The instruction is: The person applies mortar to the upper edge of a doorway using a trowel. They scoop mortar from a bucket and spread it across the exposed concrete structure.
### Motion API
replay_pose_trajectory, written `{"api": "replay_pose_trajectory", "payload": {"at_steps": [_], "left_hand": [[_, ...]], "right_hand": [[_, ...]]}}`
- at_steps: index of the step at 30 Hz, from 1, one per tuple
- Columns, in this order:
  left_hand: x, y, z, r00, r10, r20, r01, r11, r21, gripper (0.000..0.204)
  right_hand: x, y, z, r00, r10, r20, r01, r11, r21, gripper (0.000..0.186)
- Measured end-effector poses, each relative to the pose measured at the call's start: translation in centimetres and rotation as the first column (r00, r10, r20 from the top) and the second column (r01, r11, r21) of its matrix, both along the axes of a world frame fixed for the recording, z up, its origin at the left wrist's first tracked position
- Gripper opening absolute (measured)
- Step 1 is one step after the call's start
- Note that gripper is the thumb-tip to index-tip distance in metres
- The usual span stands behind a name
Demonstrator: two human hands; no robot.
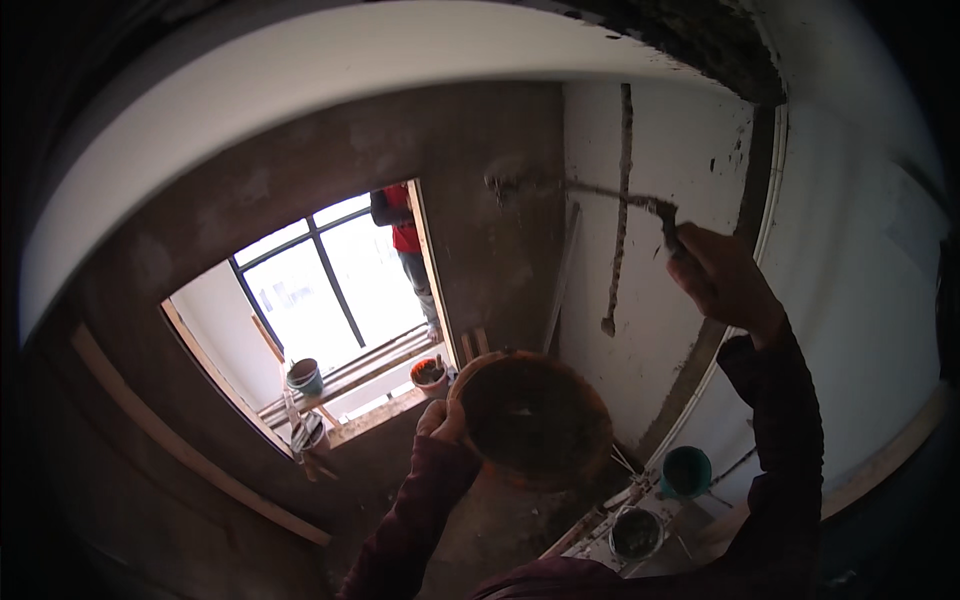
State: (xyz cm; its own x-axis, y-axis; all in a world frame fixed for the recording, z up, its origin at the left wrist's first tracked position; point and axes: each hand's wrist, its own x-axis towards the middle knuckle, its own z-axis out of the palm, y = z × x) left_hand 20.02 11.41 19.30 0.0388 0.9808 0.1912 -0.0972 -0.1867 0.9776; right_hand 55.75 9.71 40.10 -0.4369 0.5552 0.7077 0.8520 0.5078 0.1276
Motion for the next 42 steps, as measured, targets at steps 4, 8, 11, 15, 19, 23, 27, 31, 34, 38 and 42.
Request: {"api": "replay_pose_trajectory", "payload": {"at_steps": [4,8,11,15,19,23,27,31,34,38,42], "left_hand": [[1.5,-1.2,1.6,0.988,-0.007,0.154,0.037,0.981,-0.192,0.015],[-0.3,-2.4,-0.4,0.859,0.242,-0.451,-0.041,0.911,0.411,0.020],[-2.1,-4.5,-0.9,0.962,0.141,-0.234,-0.134,0.990,0.045,0.021],[-2.5,-7.0,0.5,0.967,0.231,-0.105,-0.243,0.963,-0.115,0.024],[-3.2,-7.6,0.0,0.941,0.287,-0.182,-0.314,0.938,-0.146,0.027],[-2.8,-7.8,0.8,0.951,0.306,0.035,-0.288,0.924,-0.250,0.024],[-1.2,-7.6,0.7,0.934,0.315,0.168,-0.264,0.926,-0.271,0.023],[-1.6,-7.3,1.0,0.556,0.461,-0.691,-0.137,0.872,0.471,0.020],[-1.5,-6.4,0.8,0.842,0.278,-0.462,-0.200,0.957,0.213,0.017],[-1.5,-6.0,2.2,0.582,0.463,-0.669,-0.003,0.824,0.567,0.009],[-1.0,-5.4,2.7,0.673,0.388,-0.629,-0.030,0.865,0.501,0.011]], "right_hand": [[2.2,6.3,0.6,0.996,0.054,0.067,-0.070,0.960,0.270,0.019],[1.5,10.0,3.6,0.996,0.084,0.026,-0.088,0.931,0.353,0.022],[0.0,12.0,6.3,0.977,0.190,0.093,-0.211,0.860,0.464,0.024],[-1.3,14.0,8.5,0.959,0.278,0.057,-0.273,0.847,0.455,0.023],[-2.1,15.4,9.5,0.954,0.238,0.185,-0.301,0.738,0.604,0.021],[-2.4,15.7,9.7,0.944,0.316,0.092,-0.304,0.731,0.612,0.020],[-2.5,14.6,9.7,0.964,0.264,0.039,-0.218,0.694,0.686,0.020],[-3.5,11.8,9.1,0.963,0.242,-0.118,-0.127,0.795,0.593,0.019],[-3.7,11.8,8.7,0.972,0.192,-0.133,-0.069,0.780,0.622,0.019],[-4.0,10.1,8.2,0.962,0.173,-0.212,-0.007,0.792,0.610,0.019],[-4.6,8.2,7.5,0.956,0.090,-0.279,0.090,0.815,0.573,0.019]]}}
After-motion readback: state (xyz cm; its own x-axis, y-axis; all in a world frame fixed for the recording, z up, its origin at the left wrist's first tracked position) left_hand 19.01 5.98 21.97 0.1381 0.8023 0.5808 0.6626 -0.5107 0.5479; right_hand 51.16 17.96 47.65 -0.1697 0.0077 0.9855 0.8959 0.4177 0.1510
